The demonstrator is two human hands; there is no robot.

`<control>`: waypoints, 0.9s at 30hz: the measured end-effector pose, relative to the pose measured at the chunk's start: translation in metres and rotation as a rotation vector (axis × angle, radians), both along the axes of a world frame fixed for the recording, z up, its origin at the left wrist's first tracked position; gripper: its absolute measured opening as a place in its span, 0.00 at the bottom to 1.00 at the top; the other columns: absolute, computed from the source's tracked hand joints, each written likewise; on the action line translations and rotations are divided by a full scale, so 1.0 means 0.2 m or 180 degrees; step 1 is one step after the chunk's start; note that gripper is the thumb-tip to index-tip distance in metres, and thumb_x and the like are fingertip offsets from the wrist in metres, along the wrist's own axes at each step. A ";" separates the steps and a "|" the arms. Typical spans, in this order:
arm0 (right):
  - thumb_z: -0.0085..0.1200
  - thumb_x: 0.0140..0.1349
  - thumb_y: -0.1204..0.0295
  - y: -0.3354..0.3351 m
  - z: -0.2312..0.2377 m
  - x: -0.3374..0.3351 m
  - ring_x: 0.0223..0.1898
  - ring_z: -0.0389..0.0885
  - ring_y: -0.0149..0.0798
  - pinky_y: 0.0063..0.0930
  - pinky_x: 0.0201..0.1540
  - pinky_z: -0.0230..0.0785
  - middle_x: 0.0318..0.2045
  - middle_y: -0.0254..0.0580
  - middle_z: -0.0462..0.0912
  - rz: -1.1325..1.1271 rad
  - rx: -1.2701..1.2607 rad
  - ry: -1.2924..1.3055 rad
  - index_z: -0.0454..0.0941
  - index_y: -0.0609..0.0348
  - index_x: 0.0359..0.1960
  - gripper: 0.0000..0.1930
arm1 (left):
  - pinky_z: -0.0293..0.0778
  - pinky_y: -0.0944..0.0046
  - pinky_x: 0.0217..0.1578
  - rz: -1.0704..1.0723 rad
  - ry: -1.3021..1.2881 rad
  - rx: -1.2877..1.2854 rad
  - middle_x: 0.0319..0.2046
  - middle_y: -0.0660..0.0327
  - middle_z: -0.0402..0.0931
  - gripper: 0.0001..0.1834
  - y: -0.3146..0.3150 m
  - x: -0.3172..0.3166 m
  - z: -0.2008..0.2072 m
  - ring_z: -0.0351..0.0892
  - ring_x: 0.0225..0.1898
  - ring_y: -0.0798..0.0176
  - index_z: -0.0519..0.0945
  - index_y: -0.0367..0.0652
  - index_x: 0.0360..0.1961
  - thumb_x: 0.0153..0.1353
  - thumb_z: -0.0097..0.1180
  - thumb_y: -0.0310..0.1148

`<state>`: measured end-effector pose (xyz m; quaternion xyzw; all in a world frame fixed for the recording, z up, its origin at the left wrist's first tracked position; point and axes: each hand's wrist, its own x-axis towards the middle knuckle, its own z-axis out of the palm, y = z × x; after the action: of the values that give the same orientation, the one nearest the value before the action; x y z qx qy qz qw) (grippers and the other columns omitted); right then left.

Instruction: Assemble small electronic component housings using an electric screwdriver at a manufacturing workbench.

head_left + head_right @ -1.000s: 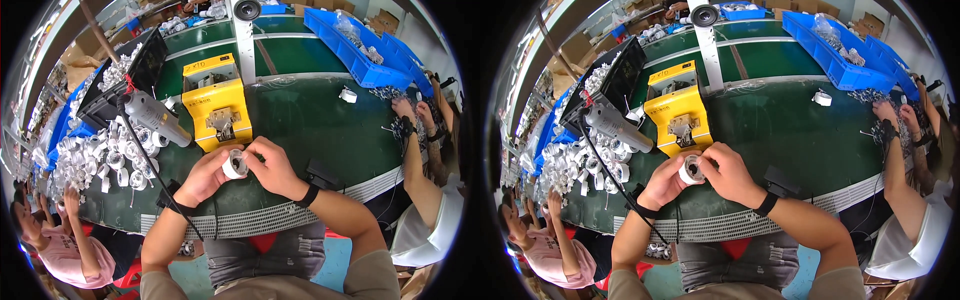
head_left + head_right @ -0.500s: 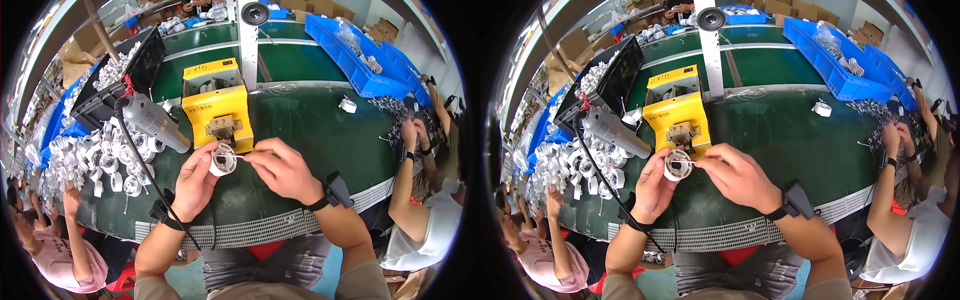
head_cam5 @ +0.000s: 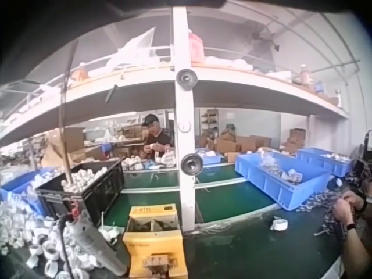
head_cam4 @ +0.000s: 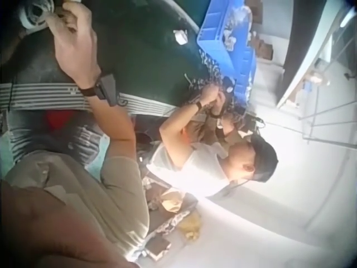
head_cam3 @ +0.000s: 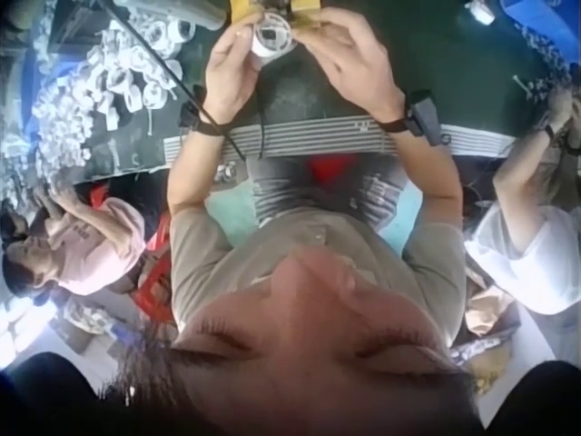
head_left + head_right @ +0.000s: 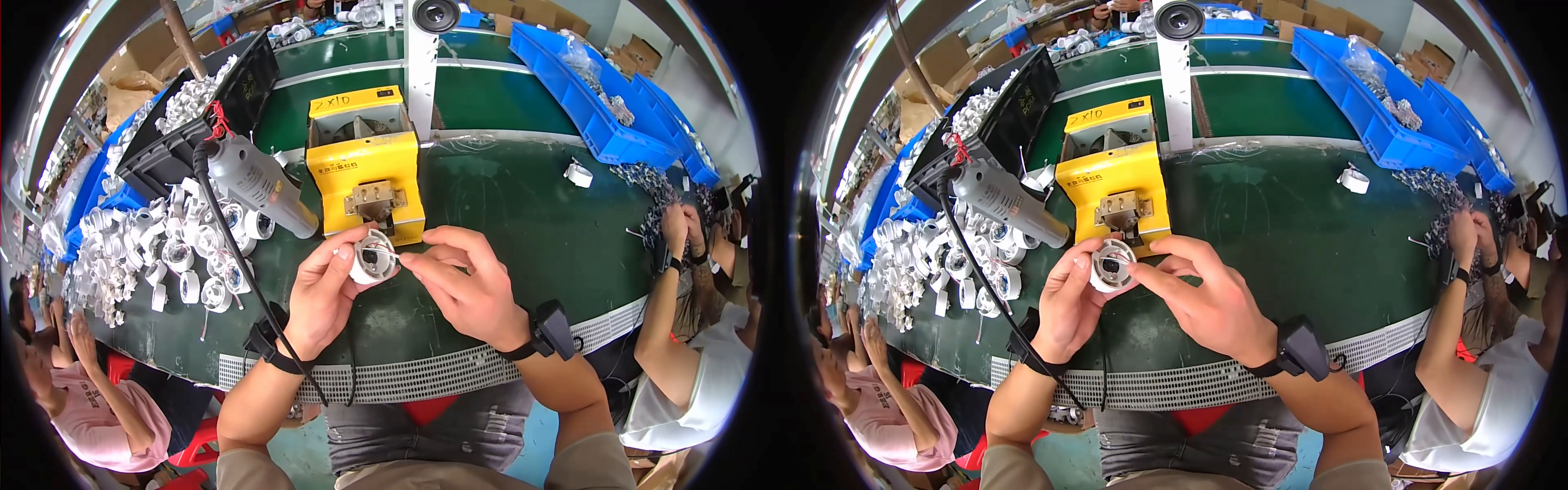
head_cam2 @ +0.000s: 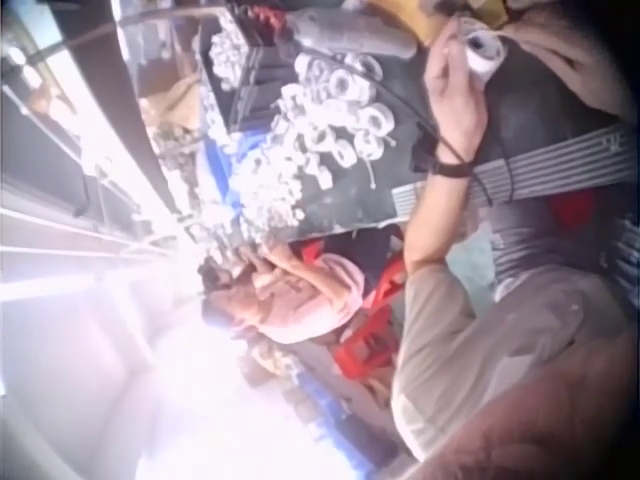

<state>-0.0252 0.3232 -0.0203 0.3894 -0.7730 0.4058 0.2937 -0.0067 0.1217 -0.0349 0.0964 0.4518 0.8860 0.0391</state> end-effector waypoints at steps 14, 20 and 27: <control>0.58 0.58 0.77 0.00 0.01 -0.01 0.24 0.76 0.27 0.16 0.27 0.70 0.31 0.38 0.79 0.1323 -0.1307 -0.3435 0.81 0.66 0.40 0.09 | 0.67 0.59 0.56 0.0140 0.0672 -0.0099 0.60 0.55 0.65 0.19 0.04 0.03 -0.01 0.66 0.59 0.61 0.69 0.38 0.59 0.66 0.44 0.23; 0.61 0.55 0.81 -0.03 0.00 0.02 0.28 0.81 0.27 0.17 0.29 0.74 0.30 0.40 0.82 0.1014 -0.1743 -0.3176 0.80 0.67 0.38 0.08 | 0.57 0.53 0.63 -0.0665 0.0347 0.0104 0.66 0.54 0.56 0.30 0.06 0.03 0.01 0.58 0.66 0.54 0.57 0.39 0.67 0.63 0.48 0.26; 0.64 0.50 0.80 -0.07 0.00 0.02 0.27 0.81 0.30 0.20 0.31 0.74 0.29 0.42 0.83 0.0318 -0.0814 -0.1623 0.81 0.64 0.37 0.12 | 0.51 0.51 0.66 -0.0978 0.0106 0.0505 0.67 0.52 0.53 0.32 0.06 0.02 -0.02 0.54 0.68 0.53 0.52 0.40 0.69 0.64 0.45 0.28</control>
<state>-0.0206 0.3091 -0.0209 0.2723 -0.7442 0.5988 0.1162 -0.0017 0.1344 -0.0386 0.1818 0.3611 0.9008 0.1588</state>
